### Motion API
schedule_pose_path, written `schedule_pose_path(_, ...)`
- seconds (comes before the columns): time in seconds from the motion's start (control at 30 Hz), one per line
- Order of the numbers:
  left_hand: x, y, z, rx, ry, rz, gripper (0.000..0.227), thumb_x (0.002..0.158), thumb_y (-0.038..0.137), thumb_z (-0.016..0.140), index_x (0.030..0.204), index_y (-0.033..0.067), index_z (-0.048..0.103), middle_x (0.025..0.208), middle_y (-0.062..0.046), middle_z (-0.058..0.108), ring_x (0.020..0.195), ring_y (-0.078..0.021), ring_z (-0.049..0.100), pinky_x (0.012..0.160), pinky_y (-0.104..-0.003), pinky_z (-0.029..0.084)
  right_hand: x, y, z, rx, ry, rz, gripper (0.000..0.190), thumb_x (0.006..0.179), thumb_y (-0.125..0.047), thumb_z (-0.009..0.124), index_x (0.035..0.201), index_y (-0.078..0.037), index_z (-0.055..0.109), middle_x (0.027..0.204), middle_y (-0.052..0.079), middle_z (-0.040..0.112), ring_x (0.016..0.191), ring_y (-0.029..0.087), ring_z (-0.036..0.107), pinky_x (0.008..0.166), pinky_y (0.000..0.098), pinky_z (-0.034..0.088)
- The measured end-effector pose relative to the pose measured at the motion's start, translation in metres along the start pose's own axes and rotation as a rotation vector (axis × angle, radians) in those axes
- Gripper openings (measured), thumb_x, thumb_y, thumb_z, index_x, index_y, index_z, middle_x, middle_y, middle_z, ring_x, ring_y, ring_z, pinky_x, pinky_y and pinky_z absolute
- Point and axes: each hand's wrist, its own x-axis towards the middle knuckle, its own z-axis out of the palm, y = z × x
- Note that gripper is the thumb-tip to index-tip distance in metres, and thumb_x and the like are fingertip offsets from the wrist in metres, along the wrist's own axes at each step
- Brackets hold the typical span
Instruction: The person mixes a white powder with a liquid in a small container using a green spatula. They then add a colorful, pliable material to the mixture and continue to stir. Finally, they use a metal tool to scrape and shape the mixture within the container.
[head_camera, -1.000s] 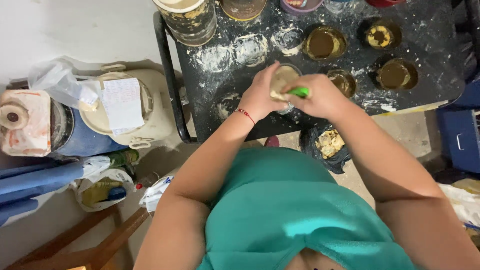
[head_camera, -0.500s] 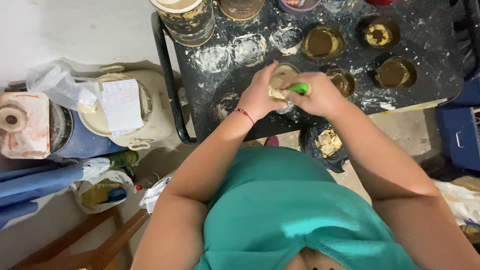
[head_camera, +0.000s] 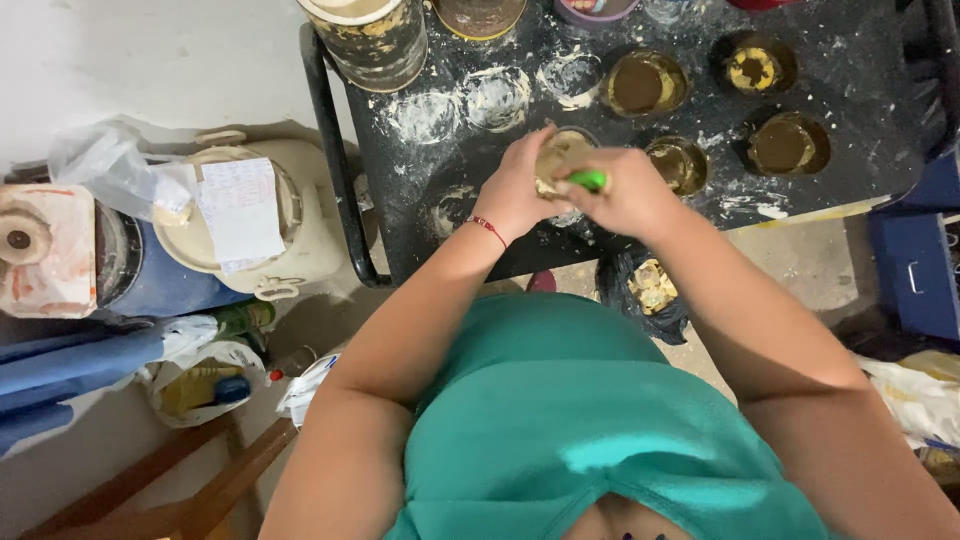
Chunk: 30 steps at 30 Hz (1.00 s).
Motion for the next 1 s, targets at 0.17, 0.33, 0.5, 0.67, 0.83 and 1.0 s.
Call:
schedule_pose_path(0.17, 0.008, -0.020, 0.007, 0.020, 0.027, 0.021, 0.098, 0.082, 0.035, 0.092, 0.160, 0.0204, 0.034, 0.161, -0.022, 0.036, 0.145, -0.0437, 0.049, 0.116, -0.052, 0.046, 0.009, 0.034, -0.015, 0.023, 0.059, -0.103, 0.017, 0.092, 0.000, 0.073, 0.108, 0.006, 0.075, 0.104, 0.030, 0.074, 0.099, 0.054, 0.070, 0.086, 0.0656, 0.054)
schedule_pose_path(0.33, 0.003, -0.011, -0.007, -0.021, -0.052, 0.074, 0.113, 0.079, 0.031, 0.095, 0.166, 0.0207, 0.022, 0.163, -0.031, 0.029, 0.143, -0.0532, 0.047, 0.118, -0.058, 0.043, -0.011, -0.003, -0.041, -0.221, -0.206, -0.133, 0.045, 0.083, 0.015, 0.065, 0.119, -0.005, 0.079, 0.100, 0.021, 0.070, 0.100, 0.038, 0.067, 0.092, 0.0472, 0.056)
schedule_pose_path(0.5, -0.009, 0.000, -0.011, 0.078, -0.051, 0.043, 0.127, 0.073, 0.034, 0.095, 0.166, 0.0208, 0.010, 0.168, -0.026, 0.021, 0.134, -0.0460, 0.053, 0.107, -0.054, 0.053, 0.032, 0.060, -0.052, -0.207, -0.021, -0.046, 0.062, 0.082, 0.022, 0.049, 0.137, -0.001, 0.067, 0.121, 0.029, 0.063, 0.115, 0.044, 0.062, 0.100, 0.0542, 0.052)
schedule_pose_path(0.67, -0.055, -0.010, -0.013, 0.126, 0.073, 0.077, 0.114, 0.082, 0.041, 0.086, 0.165, 0.0133, 0.014, 0.173, -0.019, 0.018, 0.147, -0.0425, 0.043, 0.109, -0.062, 0.045, 0.100, 0.151, -0.045, 0.191, 0.362, 0.314, 0.050, 0.105, -0.003, 0.060, 0.150, -0.019, 0.046, 0.154, 0.012, 0.047, 0.129, 0.029, 0.065, 0.084, 0.0429, 0.053)
schedule_pose_path(0.83, -0.116, -0.036, -0.008, 0.033, 0.234, 0.020, 0.081, 0.088, 0.025, 0.080, 0.157, 0.0188, 0.040, 0.166, -0.006, 0.037, 0.112, -0.0261, 0.069, 0.098, -0.041, 0.055, 0.123, 0.181, -0.029, 0.057, 0.454, 0.360, 0.021, 0.094, -0.030, 0.080, 0.106, -0.018, 0.069, 0.112, 0.003, 0.070, 0.090, 0.019, 0.062, 0.076, 0.0357, 0.046)
schedule_pose_path(1.0, -0.146, -0.048, -0.003, -0.074, 0.292, -0.161, 0.073, 0.085, 0.026, 0.080, 0.151, 0.0191, 0.049, 0.162, -0.005, 0.041, 0.106, -0.0207, 0.072, 0.084, -0.033, 0.065, 0.105, 0.160, -0.034, 0.049, 0.474, 0.258, 0.013, 0.099, -0.018, 0.078, 0.103, -0.013, 0.067, 0.111, 0.006, 0.073, 0.092, 0.020, 0.065, 0.077, 0.0362, 0.050)
